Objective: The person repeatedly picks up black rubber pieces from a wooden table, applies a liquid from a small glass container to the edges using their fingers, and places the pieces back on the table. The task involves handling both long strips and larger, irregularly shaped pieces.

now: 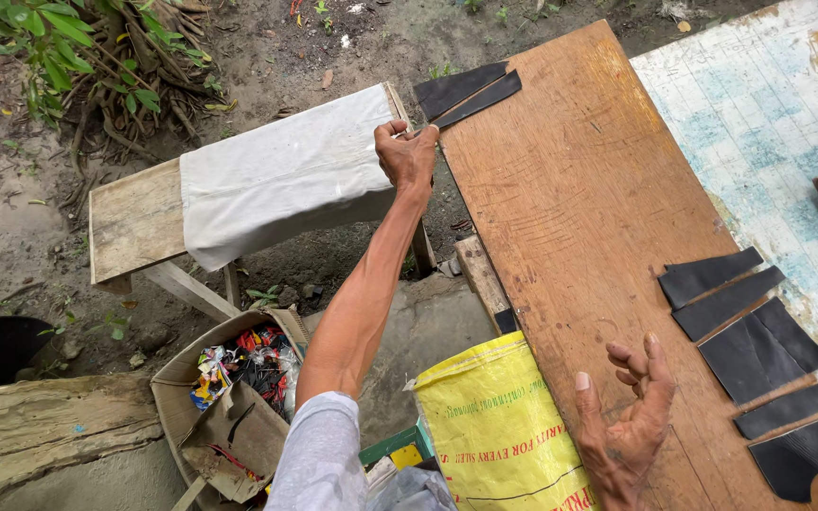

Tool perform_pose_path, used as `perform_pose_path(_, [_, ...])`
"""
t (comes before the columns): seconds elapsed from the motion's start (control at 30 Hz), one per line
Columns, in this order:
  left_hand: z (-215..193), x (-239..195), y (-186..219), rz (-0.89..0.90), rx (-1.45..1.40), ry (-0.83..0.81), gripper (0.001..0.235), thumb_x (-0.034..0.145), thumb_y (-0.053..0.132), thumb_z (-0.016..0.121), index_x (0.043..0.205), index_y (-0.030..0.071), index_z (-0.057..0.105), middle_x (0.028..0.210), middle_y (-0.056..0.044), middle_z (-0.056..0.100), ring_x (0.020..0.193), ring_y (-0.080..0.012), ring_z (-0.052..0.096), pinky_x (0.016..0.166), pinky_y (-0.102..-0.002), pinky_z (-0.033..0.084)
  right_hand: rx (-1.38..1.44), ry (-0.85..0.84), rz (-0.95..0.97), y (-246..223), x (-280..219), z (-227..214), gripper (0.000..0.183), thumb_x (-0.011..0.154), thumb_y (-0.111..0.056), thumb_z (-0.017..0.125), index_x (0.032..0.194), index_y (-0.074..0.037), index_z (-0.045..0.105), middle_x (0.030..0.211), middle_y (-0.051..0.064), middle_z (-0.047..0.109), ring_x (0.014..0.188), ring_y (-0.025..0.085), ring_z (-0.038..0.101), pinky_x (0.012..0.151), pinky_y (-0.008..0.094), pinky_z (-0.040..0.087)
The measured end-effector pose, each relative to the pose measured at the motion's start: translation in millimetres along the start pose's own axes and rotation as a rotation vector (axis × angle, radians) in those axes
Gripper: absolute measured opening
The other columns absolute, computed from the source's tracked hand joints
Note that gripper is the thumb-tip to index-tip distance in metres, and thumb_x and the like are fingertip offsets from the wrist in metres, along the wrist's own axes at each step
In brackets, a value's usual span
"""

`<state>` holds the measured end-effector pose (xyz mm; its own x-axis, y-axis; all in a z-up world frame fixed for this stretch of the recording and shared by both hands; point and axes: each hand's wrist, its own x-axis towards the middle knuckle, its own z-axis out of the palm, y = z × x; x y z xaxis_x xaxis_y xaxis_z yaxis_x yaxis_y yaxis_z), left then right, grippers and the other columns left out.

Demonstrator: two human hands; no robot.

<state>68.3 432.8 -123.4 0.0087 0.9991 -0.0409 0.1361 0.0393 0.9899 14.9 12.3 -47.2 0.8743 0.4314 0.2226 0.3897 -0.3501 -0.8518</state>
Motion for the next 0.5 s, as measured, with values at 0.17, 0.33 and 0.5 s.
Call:
perform_pose_path(0.17, [-0.4, 6.0, 2.7, -0.024, 0.037, -0.073, 0.054, 0.062, 0.020, 0.083, 0.107, 0.006, 0.056, 0.083, -0.007, 0.067, 0.072, -0.0196, 0.066, 0.068, -0.039, 0.055, -0.001, 0.007, 0.043, -2.7, -4.8, -3.0, 0.080, 0.088, -0.010, 0.072, 0.158, -0.001, 0.032, 0.131, 0.017, 0.062, 0.125, 0.025, 0.056, 0.107, 0.042, 0.045])
perform_pose_path(0.33, [-2.3, 10.9, 6.5, 0.006, 0.129, -0.088, 0.054, 0.061, 0.020, 0.082, 0.107, 0.009, 0.054, 0.081, -0.008, 0.067, 0.073, -0.0217, 0.065, 0.069, -0.040, 0.054, 0.035, 0.011, 0.064, -2.6, -9.0, -8.6, 0.081, 0.089, -0.011, 0.071, 0.158, -0.001, 0.032, 0.132, 0.017, 0.061, 0.127, 0.024, 0.056, 0.110, 0.042, 0.044])
perform_pose_path(0.5, [-4.2, 8.4, 8.9, 0.049, 0.270, -0.060, 0.055, 0.063, 0.020, 0.080, 0.109, 0.012, 0.051, 0.091, -0.010, 0.061, 0.079, -0.0231, 0.062, 0.070, -0.043, 0.050, 0.054, 0.027, 0.090, -1.8, -13.8, -12.6, 0.082, 0.088, -0.010, 0.072, 0.158, -0.001, 0.032, 0.130, 0.018, 0.062, 0.126, 0.025, 0.056, 0.108, 0.042, 0.043])
